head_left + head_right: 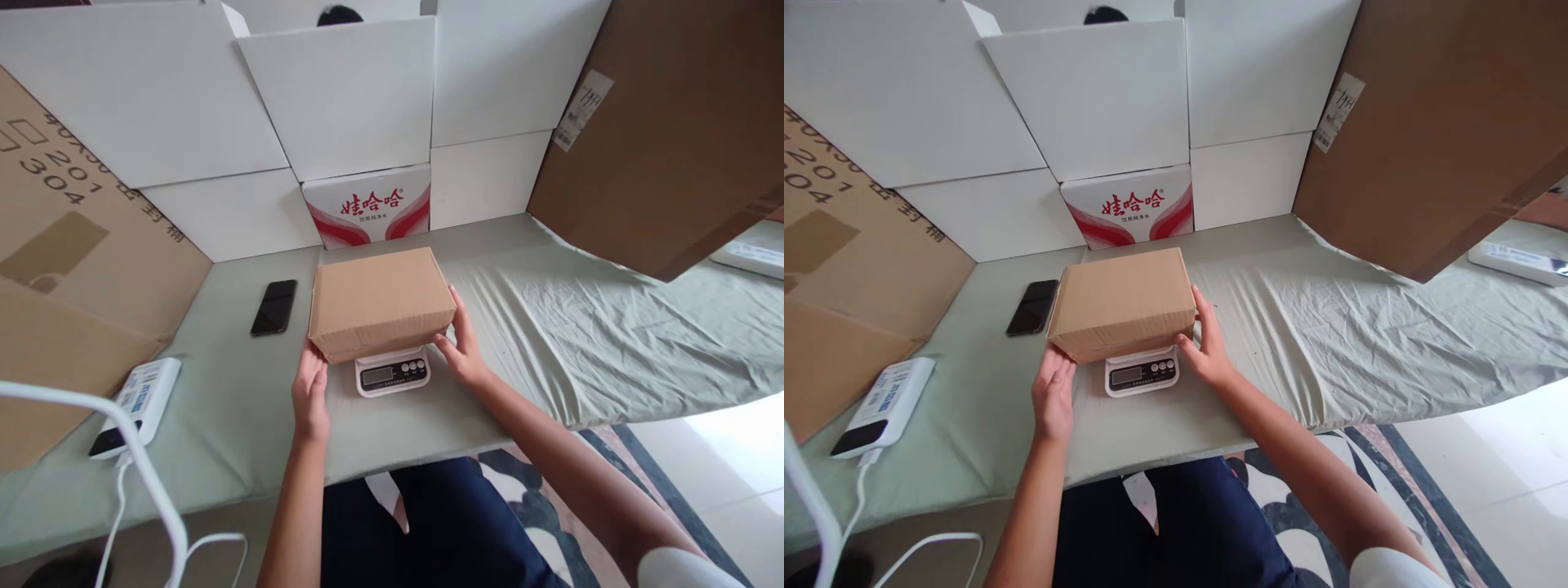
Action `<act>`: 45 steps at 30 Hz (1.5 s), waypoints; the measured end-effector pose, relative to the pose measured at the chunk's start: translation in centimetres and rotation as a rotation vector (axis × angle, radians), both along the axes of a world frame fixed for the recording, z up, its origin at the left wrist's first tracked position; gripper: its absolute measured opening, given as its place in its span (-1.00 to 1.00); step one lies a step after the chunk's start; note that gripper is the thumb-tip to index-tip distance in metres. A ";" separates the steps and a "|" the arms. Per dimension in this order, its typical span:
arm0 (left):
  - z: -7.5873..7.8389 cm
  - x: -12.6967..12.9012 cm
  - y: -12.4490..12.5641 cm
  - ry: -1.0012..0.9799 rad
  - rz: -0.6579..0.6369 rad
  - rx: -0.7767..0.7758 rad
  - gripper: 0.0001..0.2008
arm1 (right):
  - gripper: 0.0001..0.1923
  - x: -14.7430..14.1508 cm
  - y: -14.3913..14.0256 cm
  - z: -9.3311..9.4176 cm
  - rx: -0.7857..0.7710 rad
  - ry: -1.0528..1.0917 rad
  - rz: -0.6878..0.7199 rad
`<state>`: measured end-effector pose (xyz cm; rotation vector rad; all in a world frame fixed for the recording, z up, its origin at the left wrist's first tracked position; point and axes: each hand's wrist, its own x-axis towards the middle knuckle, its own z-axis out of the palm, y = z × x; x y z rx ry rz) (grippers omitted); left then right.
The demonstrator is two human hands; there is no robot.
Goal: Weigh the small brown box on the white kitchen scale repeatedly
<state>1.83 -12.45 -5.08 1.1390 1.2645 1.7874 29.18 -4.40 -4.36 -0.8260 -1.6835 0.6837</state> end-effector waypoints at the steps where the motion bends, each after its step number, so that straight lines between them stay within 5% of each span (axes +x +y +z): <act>1: 0.2 0.0 -0.1 -0.013 0.033 0.045 -0.30 | -0.18 0.1 0.0 0.1 0.022 0.001 -0.023; 7: 0.4 -0.3 -0.6 -0.071 0.086 0.115 -0.41 | -0.27 0.4 -0.4 0.8 0.034 0.092 -0.103; 18: -0.9 0.6 -1.1 0.012 -0.001 -0.016 -0.20 | -0.25 0.2 -0.8 0.2 -0.107 0.097 0.063; 22: 0.5 0.3 -0.8 -0.012 0.002 0.033 -0.18 | -0.25 0.0 -0.6 2.1 -0.093 0.145 0.093; 26: 3.7 -0.3 3.5 -0.018 -0.005 0.055 -0.26 | -0.27 -0.8 2.8 5.1 -0.048 0.209 0.134; 29: 4.6 -1.0 9.2 -0.016 -0.039 0.041 -0.32 | -0.24 -2.4 7.5 5.2 -0.016 0.206 0.128; 33: 2.3 -1.3 14.3 -0.085 0.007 -0.028 -0.16 | -0.16 -4.4 12.5 1.9 -0.011 0.209 0.078; 37: -0.1 -1.1 14.2 -0.077 -0.015 -0.013 -0.23 | -0.16 -4.9 13.3 -0.7 -0.068 0.181 0.004; 45: -0.9 -0.8 14.6 -0.106 0.003 -0.088 -0.22 | -0.07 -5.0 13.3 -0.3 -0.111 0.153 -0.018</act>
